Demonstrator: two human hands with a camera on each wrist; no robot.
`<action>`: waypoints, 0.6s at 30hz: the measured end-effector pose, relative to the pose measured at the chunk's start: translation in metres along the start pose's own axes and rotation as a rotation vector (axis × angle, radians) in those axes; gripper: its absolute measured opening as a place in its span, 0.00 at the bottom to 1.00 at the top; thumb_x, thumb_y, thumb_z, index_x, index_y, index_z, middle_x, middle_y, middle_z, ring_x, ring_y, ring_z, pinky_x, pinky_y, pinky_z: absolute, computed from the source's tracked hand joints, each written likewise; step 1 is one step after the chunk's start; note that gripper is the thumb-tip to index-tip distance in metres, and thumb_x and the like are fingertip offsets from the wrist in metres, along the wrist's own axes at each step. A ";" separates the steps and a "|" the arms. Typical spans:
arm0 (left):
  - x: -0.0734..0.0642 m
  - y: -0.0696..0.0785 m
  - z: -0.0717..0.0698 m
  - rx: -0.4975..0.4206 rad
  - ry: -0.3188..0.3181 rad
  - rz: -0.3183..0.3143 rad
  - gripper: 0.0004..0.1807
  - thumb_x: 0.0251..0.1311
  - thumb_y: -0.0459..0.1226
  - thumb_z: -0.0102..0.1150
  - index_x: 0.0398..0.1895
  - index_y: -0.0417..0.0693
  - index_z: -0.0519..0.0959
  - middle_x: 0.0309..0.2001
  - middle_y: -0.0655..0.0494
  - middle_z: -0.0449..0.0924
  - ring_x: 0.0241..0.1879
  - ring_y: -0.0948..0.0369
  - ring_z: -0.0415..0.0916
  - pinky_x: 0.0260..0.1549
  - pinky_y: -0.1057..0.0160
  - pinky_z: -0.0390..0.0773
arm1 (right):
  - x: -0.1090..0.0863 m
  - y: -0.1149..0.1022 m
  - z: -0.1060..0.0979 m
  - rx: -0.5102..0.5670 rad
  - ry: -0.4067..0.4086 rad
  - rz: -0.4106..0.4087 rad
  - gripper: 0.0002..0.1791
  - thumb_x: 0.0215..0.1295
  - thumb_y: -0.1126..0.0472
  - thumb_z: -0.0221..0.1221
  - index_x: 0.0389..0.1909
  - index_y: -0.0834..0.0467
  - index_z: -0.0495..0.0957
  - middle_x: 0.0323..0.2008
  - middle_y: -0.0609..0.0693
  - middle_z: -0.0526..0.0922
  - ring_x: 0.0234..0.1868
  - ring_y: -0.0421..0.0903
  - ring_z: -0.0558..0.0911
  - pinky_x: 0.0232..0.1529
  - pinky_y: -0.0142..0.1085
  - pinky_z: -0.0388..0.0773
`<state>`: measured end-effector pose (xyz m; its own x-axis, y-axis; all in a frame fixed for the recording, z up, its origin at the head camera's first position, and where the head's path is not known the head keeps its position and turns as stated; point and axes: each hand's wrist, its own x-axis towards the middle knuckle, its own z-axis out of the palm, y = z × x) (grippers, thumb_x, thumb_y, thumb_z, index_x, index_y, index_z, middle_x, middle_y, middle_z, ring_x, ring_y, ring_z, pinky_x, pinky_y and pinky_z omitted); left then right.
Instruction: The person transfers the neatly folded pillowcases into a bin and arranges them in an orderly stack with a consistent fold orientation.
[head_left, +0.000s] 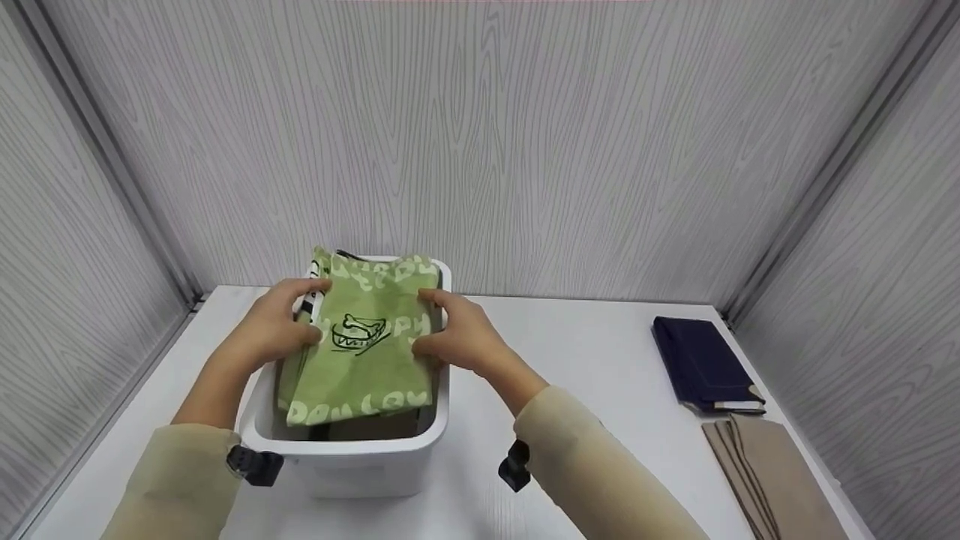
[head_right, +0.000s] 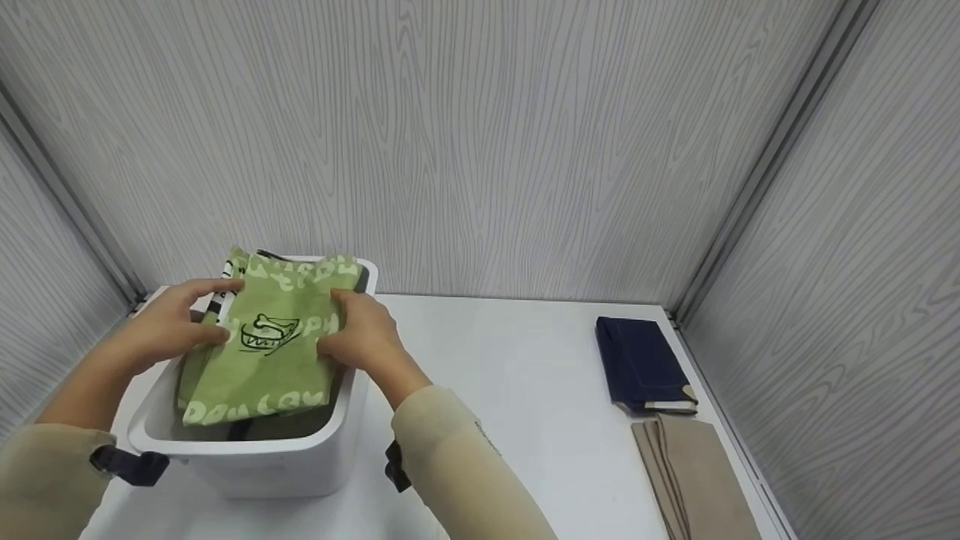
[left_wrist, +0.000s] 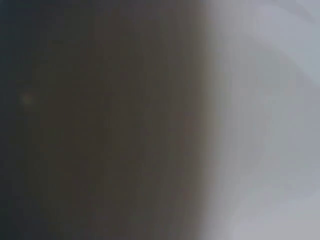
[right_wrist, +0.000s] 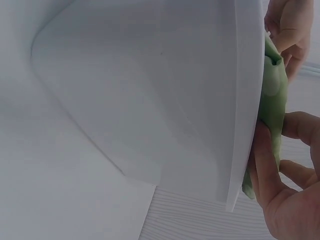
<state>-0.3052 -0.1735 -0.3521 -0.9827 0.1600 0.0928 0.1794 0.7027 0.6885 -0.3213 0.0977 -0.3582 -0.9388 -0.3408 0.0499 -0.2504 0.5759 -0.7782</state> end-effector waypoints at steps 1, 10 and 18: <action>0.000 0.000 0.000 -0.001 0.000 -0.002 0.42 0.48 0.25 0.58 0.73 0.40 0.63 0.72 0.33 0.57 0.72 0.36 0.52 0.66 0.36 0.59 | 0.000 0.000 0.000 0.001 0.001 0.001 0.45 0.49 0.63 0.70 0.73 0.52 0.66 0.66 0.53 0.73 0.56 0.47 0.75 0.47 0.37 0.82; -0.001 -0.002 0.000 -0.006 -0.005 -0.003 0.42 0.48 0.25 0.57 0.73 0.39 0.63 0.72 0.33 0.57 0.73 0.36 0.50 0.67 0.35 0.57 | 0.001 0.001 0.002 0.022 -0.003 0.006 0.45 0.49 0.64 0.70 0.72 0.52 0.67 0.65 0.52 0.74 0.54 0.47 0.76 0.42 0.34 0.83; -0.001 -0.001 0.000 0.000 -0.009 0.001 0.41 0.50 0.25 0.57 0.73 0.40 0.63 0.73 0.34 0.56 0.73 0.35 0.50 0.65 0.34 0.60 | 0.001 0.000 0.001 0.041 -0.009 0.019 0.44 0.49 0.65 0.70 0.72 0.51 0.68 0.65 0.51 0.74 0.53 0.48 0.78 0.37 0.35 0.84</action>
<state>-0.3042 -0.1748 -0.3530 -0.9822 0.1667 0.0871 0.1803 0.7024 0.6885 -0.3218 0.0966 -0.3590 -0.9411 -0.3368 0.0290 -0.2221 0.5514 -0.8041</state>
